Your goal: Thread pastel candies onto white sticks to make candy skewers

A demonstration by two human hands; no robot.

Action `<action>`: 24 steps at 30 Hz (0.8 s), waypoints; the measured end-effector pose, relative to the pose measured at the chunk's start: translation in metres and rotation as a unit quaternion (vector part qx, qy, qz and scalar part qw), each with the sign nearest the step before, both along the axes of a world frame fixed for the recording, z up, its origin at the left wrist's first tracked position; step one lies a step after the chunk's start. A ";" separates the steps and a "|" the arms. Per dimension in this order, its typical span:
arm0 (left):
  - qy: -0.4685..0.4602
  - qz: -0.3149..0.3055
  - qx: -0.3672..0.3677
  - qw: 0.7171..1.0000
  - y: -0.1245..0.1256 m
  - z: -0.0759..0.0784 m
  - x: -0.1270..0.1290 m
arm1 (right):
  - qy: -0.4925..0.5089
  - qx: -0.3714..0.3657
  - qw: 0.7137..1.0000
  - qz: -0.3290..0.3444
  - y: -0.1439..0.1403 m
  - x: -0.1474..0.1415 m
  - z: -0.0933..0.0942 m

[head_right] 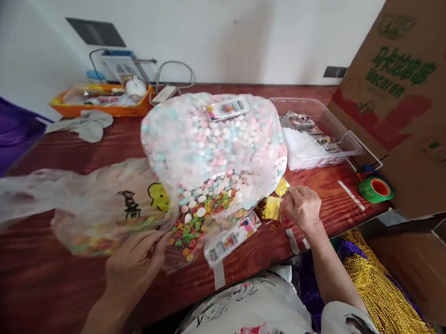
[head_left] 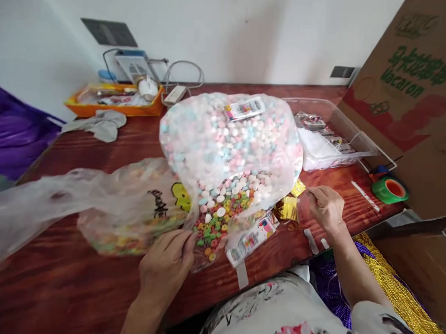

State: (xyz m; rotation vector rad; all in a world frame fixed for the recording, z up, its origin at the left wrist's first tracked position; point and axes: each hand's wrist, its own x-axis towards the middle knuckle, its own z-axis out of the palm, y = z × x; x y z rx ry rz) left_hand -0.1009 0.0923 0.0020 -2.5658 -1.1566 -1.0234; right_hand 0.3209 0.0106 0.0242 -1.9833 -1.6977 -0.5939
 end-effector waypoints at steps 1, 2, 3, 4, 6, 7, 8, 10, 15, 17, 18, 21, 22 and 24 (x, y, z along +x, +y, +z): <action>0.003 -0.003 0.007 1.000 0.003 -0.002 -0.003 | -0.002 0.000 1.000 -0.022 0.009 0.013 0.011; 0.006 -0.007 0.012 1.000 0.005 -0.003 -0.005 | -0.003 -0.008 0.999 -0.049 0.020 0.028 0.025; 0.013 -0.012 0.017 1.000 0.006 -0.005 -0.006 | -0.003 -0.021 0.996 -0.085 0.034 0.044 0.040; 0.021 -0.020 0.021 0.999 0.007 -0.007 -0.007 | 0.003 -0.051 0.992 -0.116 0.051 0.060 0.055; 0.036 -0.036 0.023 0.998 0.006 -0.009 -0.004 | 0.032 -0.155 0.972 -0.175 0.090 0.087 0.082; 0.042 -0.041 0.023 0.998 0.005 -0.010 -0.001 | 0.049 -0.214 0.957 -0.191 0.110 0.097 0.092; 0.045 -0.045 0.020 0.998 0.003 -0.010 0.002 | 0.057 -0.239 0.951 -0.190 0.130 0.102 0.098; 0.044 -0.044 0.011 0.998 -0.001 -0.009 0.009 | 0.065 -0.271 0.942 -0.188 0.163 0.103 0.101; 0.038 -0.017 -0.052 0.998 -0.014 -0.004 0.021 | 0.071 -0.318 0.929 -0.175 0.197 0.094 0.082; 0.035 -0.013 -0.070 0.997 -0.015 -0.004 0.024 | 0.096 -0.350 0.913 -0.185 0.202 0.101 0.077; 0.034 -0.015 -0.078 0.996 -0.014 -0.004 0.026 | 0.102 -0.364 0.909 -0.175 0.205 0.107 0.075; 0.027 -0.019 -0.095 0.995 -0.007 -0.008 0.035 | 0.112 -0.371 0.906 -0.171 0.213 0.123 0.068; 0.025 -0.018 -0.099 0.995 -0.003 -0.009 0.040 | 0.118 -0.354 0.912 -0.171 0.215 0.126 0.065; 0.027 -0.009 -0.108 0.994 0.005 -0.010 0.048 | 0.122 -0.316 0.927 -0.160 0.218 0.129 0.058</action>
